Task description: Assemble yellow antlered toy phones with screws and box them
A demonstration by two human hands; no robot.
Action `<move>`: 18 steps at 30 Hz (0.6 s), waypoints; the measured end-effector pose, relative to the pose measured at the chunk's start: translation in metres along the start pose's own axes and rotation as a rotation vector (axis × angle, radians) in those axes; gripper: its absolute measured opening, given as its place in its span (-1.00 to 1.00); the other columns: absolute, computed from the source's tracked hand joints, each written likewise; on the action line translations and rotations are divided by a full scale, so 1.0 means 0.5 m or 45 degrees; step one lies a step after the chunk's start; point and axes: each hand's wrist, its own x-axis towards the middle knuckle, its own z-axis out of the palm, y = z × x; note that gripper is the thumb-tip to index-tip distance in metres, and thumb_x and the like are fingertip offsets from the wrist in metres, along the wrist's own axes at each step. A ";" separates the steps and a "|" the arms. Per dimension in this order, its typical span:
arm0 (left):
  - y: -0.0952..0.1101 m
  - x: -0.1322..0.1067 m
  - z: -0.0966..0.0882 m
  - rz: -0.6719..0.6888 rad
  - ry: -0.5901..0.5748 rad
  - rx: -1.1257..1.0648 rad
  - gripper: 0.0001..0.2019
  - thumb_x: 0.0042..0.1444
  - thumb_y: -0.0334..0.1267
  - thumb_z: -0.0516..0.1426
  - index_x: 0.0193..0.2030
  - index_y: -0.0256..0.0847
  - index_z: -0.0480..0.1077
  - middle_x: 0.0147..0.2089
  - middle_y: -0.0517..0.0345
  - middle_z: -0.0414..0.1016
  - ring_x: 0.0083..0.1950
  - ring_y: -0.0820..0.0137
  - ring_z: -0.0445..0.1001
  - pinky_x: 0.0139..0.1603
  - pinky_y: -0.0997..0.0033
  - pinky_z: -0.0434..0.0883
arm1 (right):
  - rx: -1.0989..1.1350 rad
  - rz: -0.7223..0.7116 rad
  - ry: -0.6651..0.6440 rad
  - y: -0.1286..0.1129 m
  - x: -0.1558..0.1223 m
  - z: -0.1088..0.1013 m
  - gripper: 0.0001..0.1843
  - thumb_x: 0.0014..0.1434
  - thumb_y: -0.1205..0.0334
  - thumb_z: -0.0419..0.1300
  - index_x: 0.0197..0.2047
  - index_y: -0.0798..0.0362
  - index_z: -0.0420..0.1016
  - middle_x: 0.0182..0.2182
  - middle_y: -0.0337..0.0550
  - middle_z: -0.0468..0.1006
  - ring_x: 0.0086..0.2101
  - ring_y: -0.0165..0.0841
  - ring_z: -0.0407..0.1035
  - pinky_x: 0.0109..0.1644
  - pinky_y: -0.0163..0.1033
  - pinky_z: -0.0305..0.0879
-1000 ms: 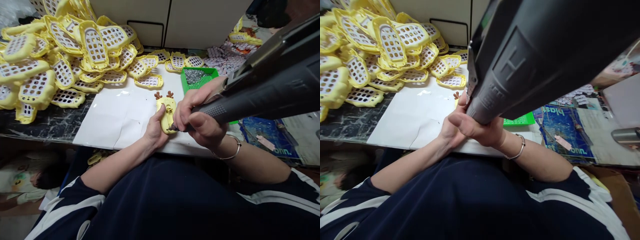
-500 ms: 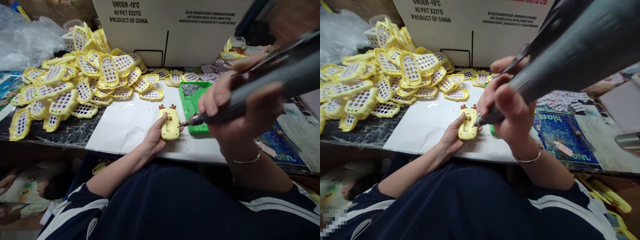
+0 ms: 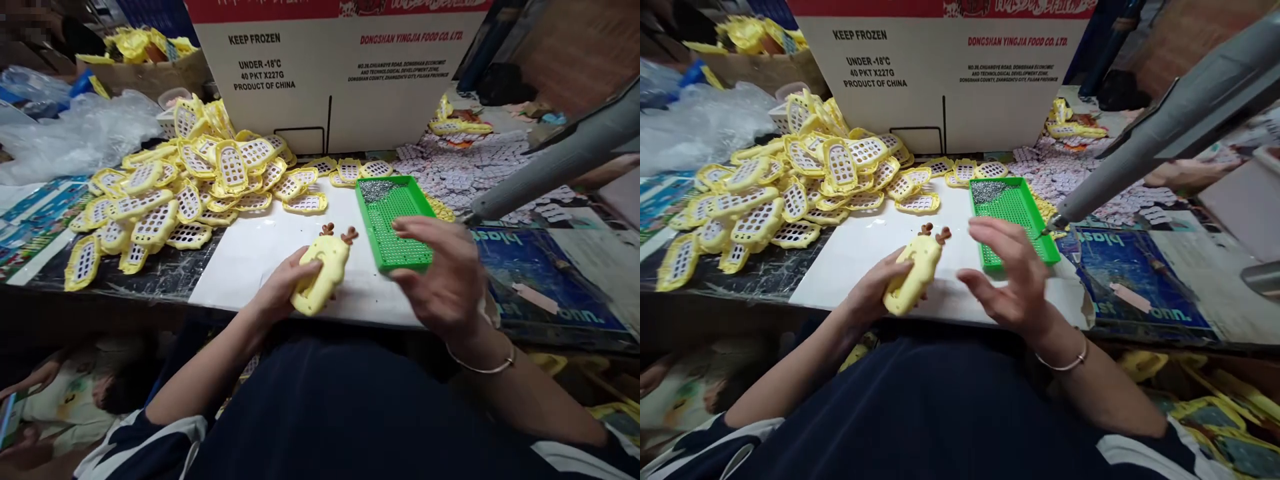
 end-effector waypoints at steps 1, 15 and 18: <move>-0.003 -0.008 -0.003 0.179 -0.019 0.344 -0.69 0.08 -0.20 0.17 -0.04 -0.25 0.33 -0.28 0.10 0.55 -0.38 0.41 0.53 -0.40 0.51 0.45 | 0.006 -0.028 -0.048 -0.013 -0.006 0.010 -0.41 0.19 -0.04 0.14 0.22 -0.03 0.17 0.04 0.02 0.41 0.08 -0.15 0.31 0.12 0.04 0.34; -0.056 -0.060 -0.037 1.139 -0.020 1.575 -0.77 0.23 -0.26 0.07 -0.03 -0.32 0.34 -0.22 -0.05 0.58 -0.25 0.40 0.54 -0.23 0.49 0.44 | 0.265 -0.011 -0.496 -0.021 -0.077 0.072 -0.70 0.22 0.10 0.16 -0.09 0.15 0.47 -0.26 0.01 0.57 -0.25 -0.33 0.48 -0.20 -0.28 0.44; -0.066 -0.062 -0.028 1.178 0.064 1.588 -0.80 0.23 -0.29 0.06 -0.07 -0.34 0.37 -0.27 -0.05 0.58 -0.30 0.39 0.54 -0.29 0.48 0.44 | 0.253 -0.071 -0.458 -0.026 -0.078 0.084 -0.75 0.25 0.17 0.12 -0.10 0.14 0.49 -0.35 -0.04 0.60 -0.31 -0.34 0.48 -0.24 -0.28 0.42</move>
